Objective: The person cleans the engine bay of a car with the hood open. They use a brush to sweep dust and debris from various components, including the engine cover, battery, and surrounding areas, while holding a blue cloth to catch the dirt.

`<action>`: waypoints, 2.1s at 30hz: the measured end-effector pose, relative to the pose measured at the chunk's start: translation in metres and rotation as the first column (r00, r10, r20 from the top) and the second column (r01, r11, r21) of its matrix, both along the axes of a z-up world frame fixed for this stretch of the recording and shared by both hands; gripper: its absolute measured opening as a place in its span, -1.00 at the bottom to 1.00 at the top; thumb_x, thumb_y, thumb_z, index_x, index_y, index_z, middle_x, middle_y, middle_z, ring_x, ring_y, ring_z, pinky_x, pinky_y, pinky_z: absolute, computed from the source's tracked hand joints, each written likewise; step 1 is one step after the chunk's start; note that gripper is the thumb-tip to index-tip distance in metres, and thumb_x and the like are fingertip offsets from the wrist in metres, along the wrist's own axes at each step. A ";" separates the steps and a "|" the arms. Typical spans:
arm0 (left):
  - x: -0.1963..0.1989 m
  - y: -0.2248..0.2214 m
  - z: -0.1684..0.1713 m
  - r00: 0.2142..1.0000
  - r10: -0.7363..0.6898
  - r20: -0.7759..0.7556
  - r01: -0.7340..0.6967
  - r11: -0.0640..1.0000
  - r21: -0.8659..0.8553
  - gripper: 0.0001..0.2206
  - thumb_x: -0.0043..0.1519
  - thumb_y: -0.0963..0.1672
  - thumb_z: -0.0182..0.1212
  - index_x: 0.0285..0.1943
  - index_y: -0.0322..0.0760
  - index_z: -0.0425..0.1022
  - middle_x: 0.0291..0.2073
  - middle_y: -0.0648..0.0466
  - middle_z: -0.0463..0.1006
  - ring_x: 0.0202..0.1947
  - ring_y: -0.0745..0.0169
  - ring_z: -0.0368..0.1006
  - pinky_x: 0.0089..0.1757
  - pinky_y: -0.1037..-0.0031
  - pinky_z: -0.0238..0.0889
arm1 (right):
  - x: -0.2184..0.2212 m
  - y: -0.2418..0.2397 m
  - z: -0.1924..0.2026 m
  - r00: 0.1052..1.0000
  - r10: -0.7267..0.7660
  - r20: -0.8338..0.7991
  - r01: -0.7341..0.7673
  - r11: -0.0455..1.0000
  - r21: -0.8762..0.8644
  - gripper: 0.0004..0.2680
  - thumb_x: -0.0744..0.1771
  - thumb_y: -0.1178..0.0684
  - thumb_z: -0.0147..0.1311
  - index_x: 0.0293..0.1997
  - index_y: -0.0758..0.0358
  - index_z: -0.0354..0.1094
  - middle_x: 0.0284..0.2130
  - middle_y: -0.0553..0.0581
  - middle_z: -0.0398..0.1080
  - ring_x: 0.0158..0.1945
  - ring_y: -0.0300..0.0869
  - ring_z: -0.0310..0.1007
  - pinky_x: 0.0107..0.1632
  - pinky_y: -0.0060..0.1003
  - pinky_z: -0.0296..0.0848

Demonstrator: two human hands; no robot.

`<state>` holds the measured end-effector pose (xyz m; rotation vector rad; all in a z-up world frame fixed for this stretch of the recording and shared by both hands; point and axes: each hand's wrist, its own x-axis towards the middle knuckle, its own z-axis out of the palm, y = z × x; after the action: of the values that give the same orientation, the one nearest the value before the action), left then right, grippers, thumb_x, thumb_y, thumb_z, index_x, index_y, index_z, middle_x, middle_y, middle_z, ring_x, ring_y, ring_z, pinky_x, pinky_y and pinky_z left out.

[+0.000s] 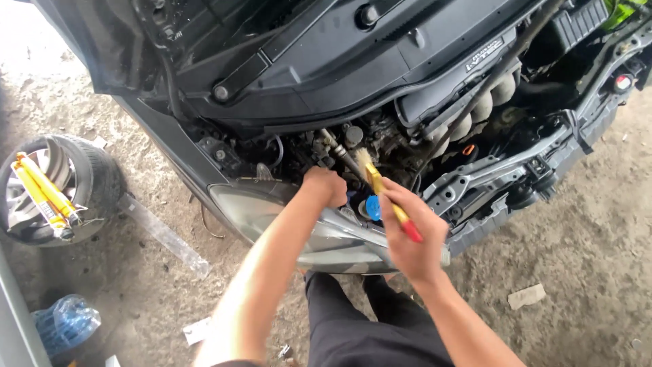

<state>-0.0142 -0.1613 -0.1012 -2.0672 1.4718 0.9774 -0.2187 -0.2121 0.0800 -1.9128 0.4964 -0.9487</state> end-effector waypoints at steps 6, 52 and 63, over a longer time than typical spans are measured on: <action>-0.007 0.043 0.092 0.997 -0.040 -0.071 0.032 0.994 -0.107 -0.76 0.28 -0.14 -0.15 -0.13 -0.09 0.50 -0.08 0.14 0.57 -0.06 -0.02 0.48 -0.06 0.21 0.28 | -0.047 -0.023 0.001 0.988 0.025 -0.153 -0.031 0.999 -0.032 -0.91 0.36 0.18 0.12 -0.10 0.33 0.50 -0.05 0.27 0.56 -0.01 -0.04 0.65 0.00 -0.30 0.65; -0.070 0.067 0.041 0.929 0.242 0.282 0.086 0.598 -0.797 -0.78 0.14 -0.14 0.10 -0.08 -0.17 0.58 -0.18 0.10 0.63 -0.12 0.04 0.49 -0.04 0.23 0.26 | -0.074 -0.081 -0.024 0.994 0.098 -0.057 -0.031 0.720 0.693 -0.91 0.30 0.18 0.16 -0.29 0.43 0.51 -0.17 0.44 0.61 -0.16 0.05 0.64 -0.18 -0.18 0.66; -0.060 0.063 0.003 0.896 0.311 0.317 0.174 0.410 -0.895 -0.77 0.13 -0.14 -0.02 -0.18 -0.11 0.58 -0.26 0.06 0.58 -0.11 0.05 0.53 0.03 0.17 0.28 | 0.005 -0.168 -0.056 0.987 -0.155 0.047 0.094 0.782 0.616 -0.93 0.34 0.26 0.26 -0.20 0.42 0.46 -0.29 0.49 0.48 -0.17 0.18 0.60 -0.15 0.09 0.65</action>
<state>-0.0741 -0.0987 -0.0978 -2.7987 1.8526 -0.5479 -0.2137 -0.3805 0.0244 -1.2465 0.7766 -0.8232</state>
